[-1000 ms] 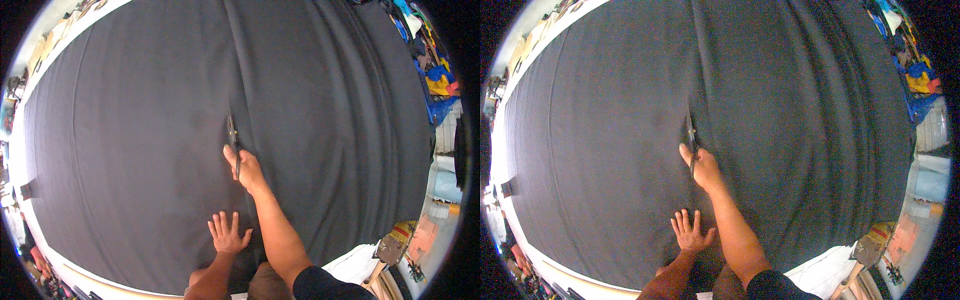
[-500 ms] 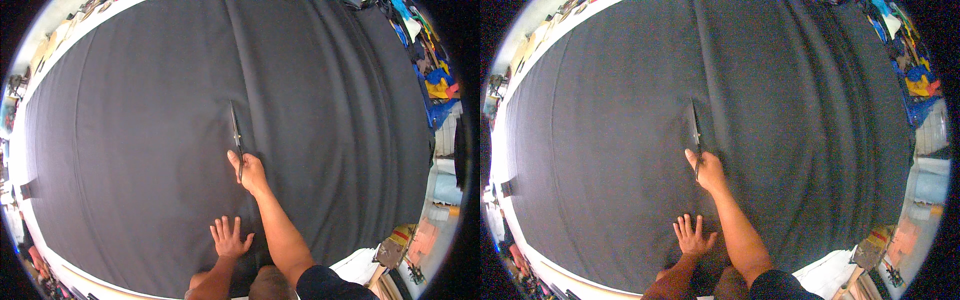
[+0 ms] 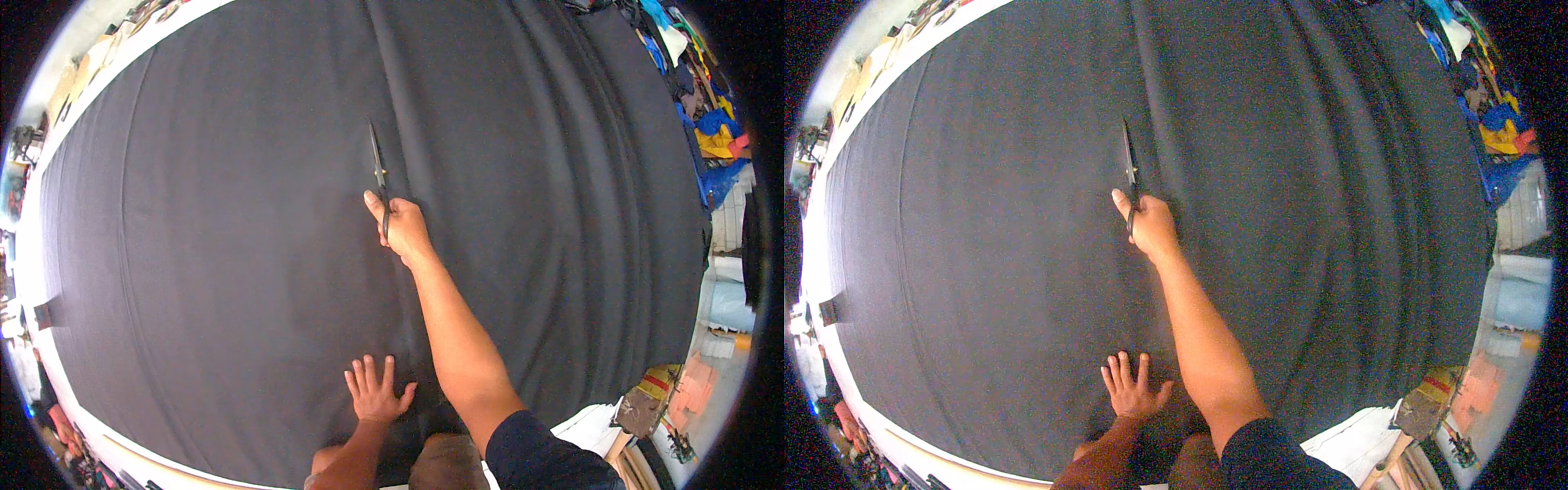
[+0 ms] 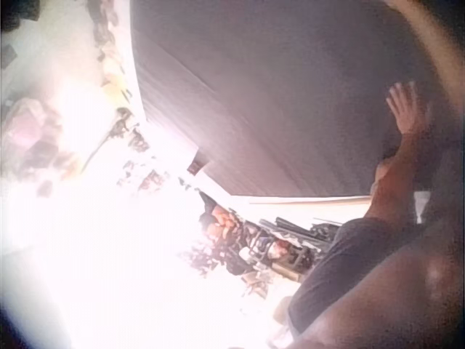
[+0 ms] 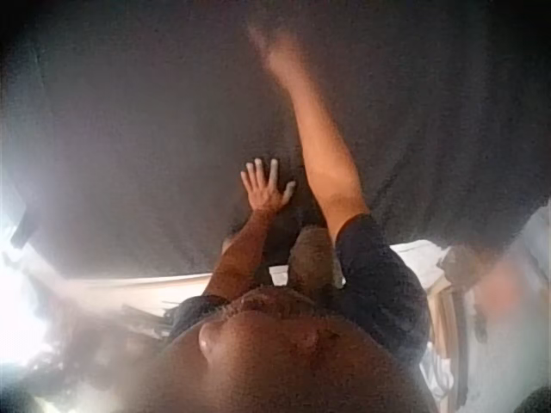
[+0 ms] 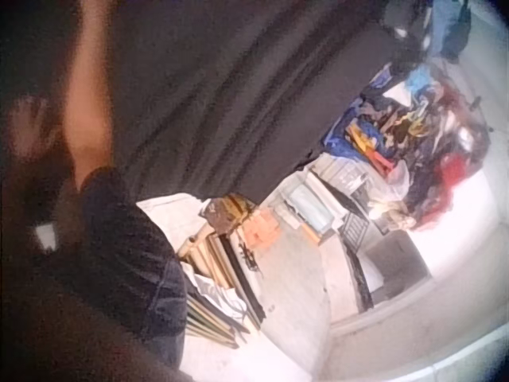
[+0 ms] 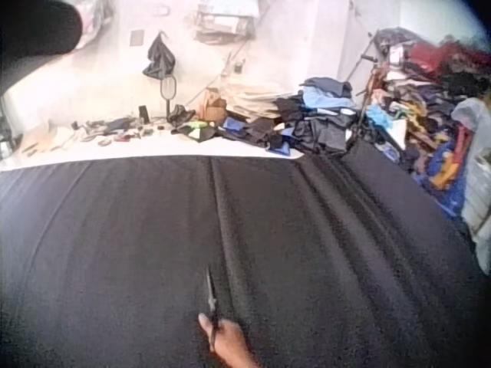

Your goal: The person lays a large black fabric on the floor, uses a wooden stick to measure and align it, then cuts the fabric with scissors. The person repeats the process to cut another piece.

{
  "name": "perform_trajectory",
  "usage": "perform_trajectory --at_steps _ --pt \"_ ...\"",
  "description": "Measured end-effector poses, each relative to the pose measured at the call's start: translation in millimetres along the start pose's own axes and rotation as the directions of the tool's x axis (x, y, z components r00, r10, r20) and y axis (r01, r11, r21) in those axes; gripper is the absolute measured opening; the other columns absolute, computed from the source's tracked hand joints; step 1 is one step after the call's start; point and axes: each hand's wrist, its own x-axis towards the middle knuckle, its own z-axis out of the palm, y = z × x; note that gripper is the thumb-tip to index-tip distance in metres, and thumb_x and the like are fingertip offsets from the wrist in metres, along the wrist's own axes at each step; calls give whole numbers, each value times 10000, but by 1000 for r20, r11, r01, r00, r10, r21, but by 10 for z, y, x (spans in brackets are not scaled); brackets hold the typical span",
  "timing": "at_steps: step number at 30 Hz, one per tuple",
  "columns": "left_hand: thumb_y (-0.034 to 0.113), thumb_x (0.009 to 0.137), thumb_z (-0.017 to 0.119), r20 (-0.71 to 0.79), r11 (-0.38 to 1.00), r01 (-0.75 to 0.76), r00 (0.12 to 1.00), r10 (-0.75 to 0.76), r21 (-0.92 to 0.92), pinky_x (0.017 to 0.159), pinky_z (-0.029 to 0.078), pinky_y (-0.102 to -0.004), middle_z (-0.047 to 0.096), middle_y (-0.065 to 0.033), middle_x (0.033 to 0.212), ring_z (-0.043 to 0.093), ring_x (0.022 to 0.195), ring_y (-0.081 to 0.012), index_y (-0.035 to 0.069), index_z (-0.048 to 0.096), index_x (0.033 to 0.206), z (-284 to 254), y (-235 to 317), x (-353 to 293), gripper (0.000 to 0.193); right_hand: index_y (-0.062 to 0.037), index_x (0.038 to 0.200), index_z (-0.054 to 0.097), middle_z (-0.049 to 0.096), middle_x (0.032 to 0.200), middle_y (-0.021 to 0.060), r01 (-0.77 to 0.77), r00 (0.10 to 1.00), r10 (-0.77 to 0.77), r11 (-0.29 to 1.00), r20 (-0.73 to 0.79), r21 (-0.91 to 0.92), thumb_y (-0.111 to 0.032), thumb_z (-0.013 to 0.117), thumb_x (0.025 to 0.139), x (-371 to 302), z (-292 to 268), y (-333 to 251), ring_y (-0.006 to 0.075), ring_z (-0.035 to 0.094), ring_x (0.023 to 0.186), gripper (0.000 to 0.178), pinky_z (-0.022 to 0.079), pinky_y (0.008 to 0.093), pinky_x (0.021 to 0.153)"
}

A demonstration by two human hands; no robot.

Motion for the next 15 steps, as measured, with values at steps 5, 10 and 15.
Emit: perform_trajectory --at_steps 5,10,15 --pt "617 804 670 -24 999 -20 1000 19 -27 1113 247 -682 428 -280 1452 356 1377 -509 168 543 1401 -8 2 19 758 -117 677 490 470 552 -4 -18 998 21 998 56 -56 -697 697 814 405 -54 -261 119 433 422 631 347 285 417" --pt "614 804 669 -30 1000 -19 999 19 -3 1102 262 -687 436 -277 1446 365 1373 -506 172 548 1399 -20 0 25 751 -109 670 507 477 567 -2 -25 998 25 1000 50 6 -643 741 813 797 22 -504 120 451 443 600 355 293 416" --pt "625 802 661 -52 1000 -21 998 20 -12 1096 267 -690 445 -273 1440 382 1361 -505 176 549 1400 8 -12 17 756 -113 692 515 491 576 1 -3 999 5 999 35 -46 -674 724 808 790 47 -493 118 472 456 610 377 271 428"
